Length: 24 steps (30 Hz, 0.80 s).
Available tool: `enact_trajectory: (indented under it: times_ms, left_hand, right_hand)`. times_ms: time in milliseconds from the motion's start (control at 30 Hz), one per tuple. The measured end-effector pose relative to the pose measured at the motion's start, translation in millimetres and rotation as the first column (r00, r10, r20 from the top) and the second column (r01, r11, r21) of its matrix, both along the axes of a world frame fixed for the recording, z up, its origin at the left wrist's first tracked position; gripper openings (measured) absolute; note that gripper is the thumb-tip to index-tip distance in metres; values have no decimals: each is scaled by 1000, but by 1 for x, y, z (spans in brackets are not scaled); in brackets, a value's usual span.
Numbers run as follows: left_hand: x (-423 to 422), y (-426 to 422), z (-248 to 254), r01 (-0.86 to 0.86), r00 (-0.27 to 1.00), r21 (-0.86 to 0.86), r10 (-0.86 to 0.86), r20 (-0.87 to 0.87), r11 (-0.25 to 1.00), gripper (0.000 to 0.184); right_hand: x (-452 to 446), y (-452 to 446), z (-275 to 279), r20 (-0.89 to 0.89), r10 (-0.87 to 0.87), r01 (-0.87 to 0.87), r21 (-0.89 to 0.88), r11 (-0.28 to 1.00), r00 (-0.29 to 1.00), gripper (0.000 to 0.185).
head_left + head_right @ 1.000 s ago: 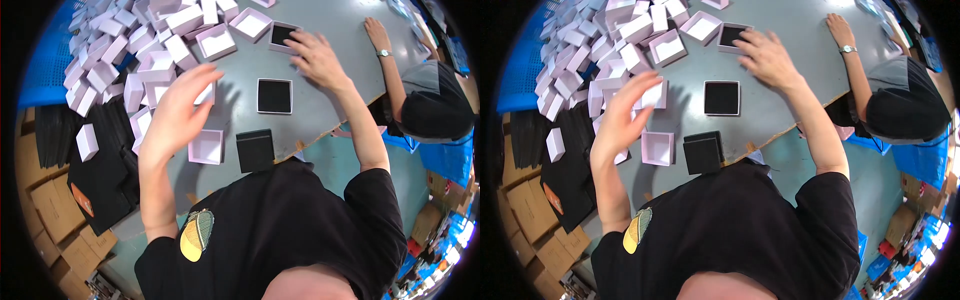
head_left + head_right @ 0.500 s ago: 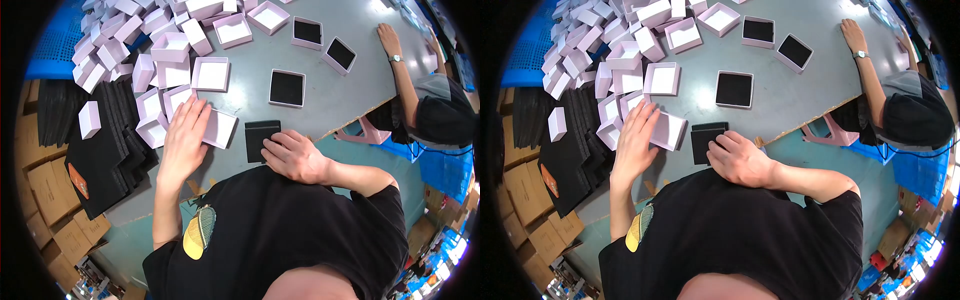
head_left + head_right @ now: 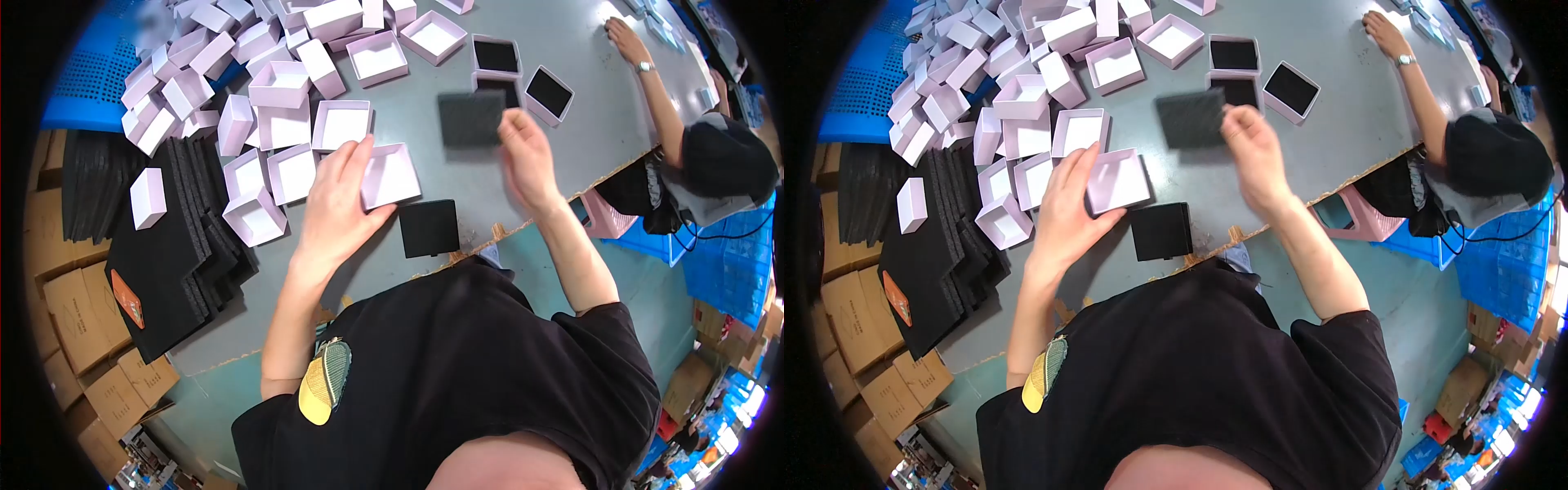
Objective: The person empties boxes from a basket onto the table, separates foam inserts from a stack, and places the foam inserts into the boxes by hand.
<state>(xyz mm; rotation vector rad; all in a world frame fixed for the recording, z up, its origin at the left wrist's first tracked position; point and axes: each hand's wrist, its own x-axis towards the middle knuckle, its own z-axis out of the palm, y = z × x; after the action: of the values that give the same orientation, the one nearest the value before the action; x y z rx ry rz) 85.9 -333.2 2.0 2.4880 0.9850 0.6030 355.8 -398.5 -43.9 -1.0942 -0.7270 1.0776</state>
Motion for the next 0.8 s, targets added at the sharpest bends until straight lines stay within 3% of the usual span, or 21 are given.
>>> enact_trajectory:
  times_ms: [33,100,167,200,233,300,333,433,500,567,667,767,800]
  left_hand:
    - [7,1,-3,21,1000,-2,-21,14,1000,85]
    - [21,4,-14,51,995,-76,-45,84,996,94]
    - [37,6,-22,51,989,-136,-31,146,989,97]
    - [43,6,-19,57,988,-166,-31,152,984,101]
    - [48,7,-28,13,988,-143,9,154,990,109]
    - [52,9,-36,-27,982,-277,77,170,961,117]
    - [52,10,-39,-23,981,-264,72,178,964,119]
    - [52,13,-44,-5,981,-253,54,186,968,121]
    - [54,16,-44,20,984,-276,30,176,961,119]
    - [55,19,-43,68,974,-270,-4,229,961,106]
    - [42,23,-32,71,976,-116,-45,213,991,83]
    - [14,33,-15,-67,997,240,57,50,968,48]
    - [6,39,-13,-72,996,295,84,-27,953,46]
  right_hand:
    - [6,4,4,20,-98,99,-13,995,995,10]
    - [7,6,15,393,-188,214,-24,977,900,7]
    - [-3,2,29,801,-230,-43,303,952,553,13]
    - [-3,5,31,894,-319,-265,406,875,316,22]
    - [-8,7,36,915,-359,-397,404,824,186,21]
    - [-13,7,39,955,-297,-550,254,795,12,18]
    - [-16,11,33,946,-324,-572,262,777,-6,16]
    - [-13,14,35,965,-150,-591,-6,807,-215,18]
    - [-19,22,34,952,-56,-565,-131,815,-301,9]
    - [-26,31,38,903,46,-500,-278,820,-426,7]
    - [-25,43,47,827,130,-337,-359,870,-547,6]
    - [-7,46,53,905,6,-371,-181,911,-425,7]
    - [-9,41,63,966,45,-435,-155,887,-253,15]
